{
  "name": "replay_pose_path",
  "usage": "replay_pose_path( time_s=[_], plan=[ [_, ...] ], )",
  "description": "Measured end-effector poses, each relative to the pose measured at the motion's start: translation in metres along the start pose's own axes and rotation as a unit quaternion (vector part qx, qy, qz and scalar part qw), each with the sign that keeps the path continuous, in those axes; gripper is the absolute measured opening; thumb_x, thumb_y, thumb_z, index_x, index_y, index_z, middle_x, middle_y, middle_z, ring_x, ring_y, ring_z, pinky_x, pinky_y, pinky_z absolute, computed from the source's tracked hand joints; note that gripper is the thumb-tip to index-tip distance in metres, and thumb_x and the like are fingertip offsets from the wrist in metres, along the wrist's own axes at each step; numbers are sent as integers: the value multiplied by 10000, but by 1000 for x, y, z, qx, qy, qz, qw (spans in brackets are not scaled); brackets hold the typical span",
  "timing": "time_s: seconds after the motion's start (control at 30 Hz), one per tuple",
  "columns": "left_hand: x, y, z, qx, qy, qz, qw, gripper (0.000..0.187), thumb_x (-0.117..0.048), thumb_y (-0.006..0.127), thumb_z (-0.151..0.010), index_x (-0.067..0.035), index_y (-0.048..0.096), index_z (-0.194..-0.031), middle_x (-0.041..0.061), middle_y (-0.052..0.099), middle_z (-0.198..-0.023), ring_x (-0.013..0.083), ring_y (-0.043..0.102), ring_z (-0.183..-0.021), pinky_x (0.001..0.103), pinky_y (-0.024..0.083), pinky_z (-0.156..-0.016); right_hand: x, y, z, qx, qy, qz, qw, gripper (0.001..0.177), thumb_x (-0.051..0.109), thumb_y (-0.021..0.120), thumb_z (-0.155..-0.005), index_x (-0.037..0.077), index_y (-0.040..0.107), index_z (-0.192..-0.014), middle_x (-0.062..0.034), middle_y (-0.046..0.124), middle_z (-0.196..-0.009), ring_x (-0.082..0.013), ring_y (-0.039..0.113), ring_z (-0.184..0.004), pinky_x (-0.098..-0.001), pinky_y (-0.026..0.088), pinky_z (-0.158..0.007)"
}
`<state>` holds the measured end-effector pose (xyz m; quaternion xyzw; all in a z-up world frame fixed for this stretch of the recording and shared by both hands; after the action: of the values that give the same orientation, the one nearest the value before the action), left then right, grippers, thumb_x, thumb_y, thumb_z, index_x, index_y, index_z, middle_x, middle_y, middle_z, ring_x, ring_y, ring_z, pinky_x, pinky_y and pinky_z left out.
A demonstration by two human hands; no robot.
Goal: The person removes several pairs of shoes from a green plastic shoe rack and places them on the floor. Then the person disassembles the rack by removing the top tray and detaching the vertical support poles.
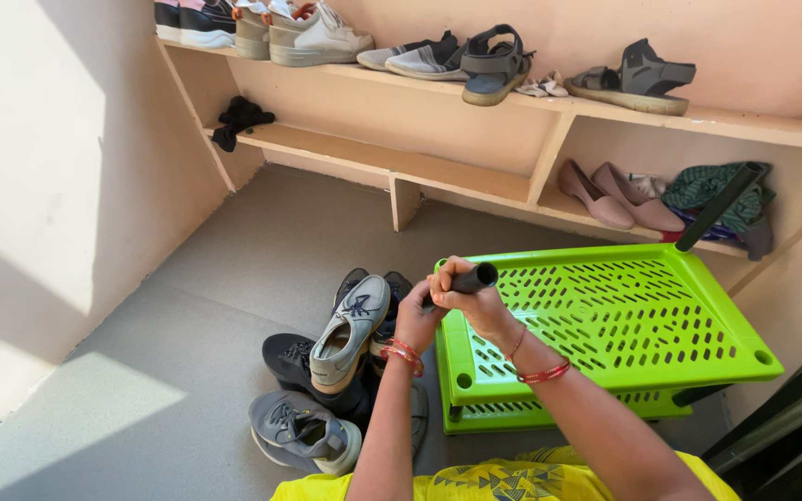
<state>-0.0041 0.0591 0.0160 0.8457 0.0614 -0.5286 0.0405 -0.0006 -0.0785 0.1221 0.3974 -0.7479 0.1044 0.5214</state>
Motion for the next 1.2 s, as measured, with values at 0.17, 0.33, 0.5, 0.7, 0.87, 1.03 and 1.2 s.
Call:
replay_pose_path(
  time_s=[0.17, 0.33, 0.5, 0.7, 0.87, 1.03, 1.2],
  plan=[
    [-16, -20, 12, 72, -124, -118, 983, 279, -196, 769, -898, -56, 642, -1104, 66, 672, -872, 140, 592, -805, 316, 508, -760, -14, -8, -3, -107, -2, -60, 992, 302, -10, 695, -921, 84, 502, -1133, -141, 685, -1060, -223, 667, -1005, -384, 550, -942],
    [-14, -42, 18, 90, -135, -140, 977, 226, -229, 731, -919, -49, 647, -1028, 50, 670, -823, 134, 577, -770, 313, 493, -737, -8, -27, -4, -171, 1, -3, 985, 495, 20, 665, -916, 157, 428, -1328, -132, 636, -1212, -257, 695, -1063, -418, 590, -942],
    [-16, -46, 14, 113, -178, -156, 965, 226, -238, 726, -920, -69, 650, -1048, 58, 647, -818, 143, 554, -763, 326, 486, -730, -13, -46, -5, -187, -27, 29, 982, 476, 23, 695, -926, 137, 398, -1280, -159, 666, -1221, -253, 721, -1033, -414, 630, -883],
    [-11, -51, 13, 67, -189, -212, 956, 249, -220, 744, -884, -89, 674, -1083, 101, 699, -861, 186, 638, -791, 339, 507, -750, -28, -70, -2, -220, -4, 51, 974, 163, 159, 660, -1029, 26, 597, -1100, -152, 725, -1130, -208, 743, -962, -374, 640, -760],
    [33, -76, 13, -166, -74, -305, 935, 417, -130, 840, -763, -90, 705, -1155, 202, 670, -1056, 312, 657, -920, 393, 531, -815, -21, -43, -1, -177, 34, 164, 970, 205, 168, 756, -968, 39, 599, -1000, -99, 708, -912, -175, 727, -781, -289, 616, -627],
    [103, -95, 36, -320, -386, 284, 817, 611, 123, 392, -871, -155, 450, -1412, 233, 615, -1181, 421, 736, -892, 489, 636, -795, -11, 40, 6, -107, 28, 430, 896, 407, 182, 833, -787, 66, 561, -1067, -89, 660, -854, -225, 680, -704, -337, 556, -617],
    [136, -113, 63, -210, -427, 267, 838, 601, 98, 387, -904, -94, 518, -1458, 272, 660, -1113, 371, 738, -823, 475, 663, -706, -13, 83, 20, 37, 5, 602, 798, 293, 169, 817, -775, 72, 606, -953, -173, 633, -892, -366, 654, -755, -439, 535, -658]
  ],
)
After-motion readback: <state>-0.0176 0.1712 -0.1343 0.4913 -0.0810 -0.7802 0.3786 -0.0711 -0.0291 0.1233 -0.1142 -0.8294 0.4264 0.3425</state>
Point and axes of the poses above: each hand's wrist, its own z-axis away from the middle knuckle, its own y-axis out of the palm, x = y × z, the point moved 1 cm from there along -z, towards the middle knuckle
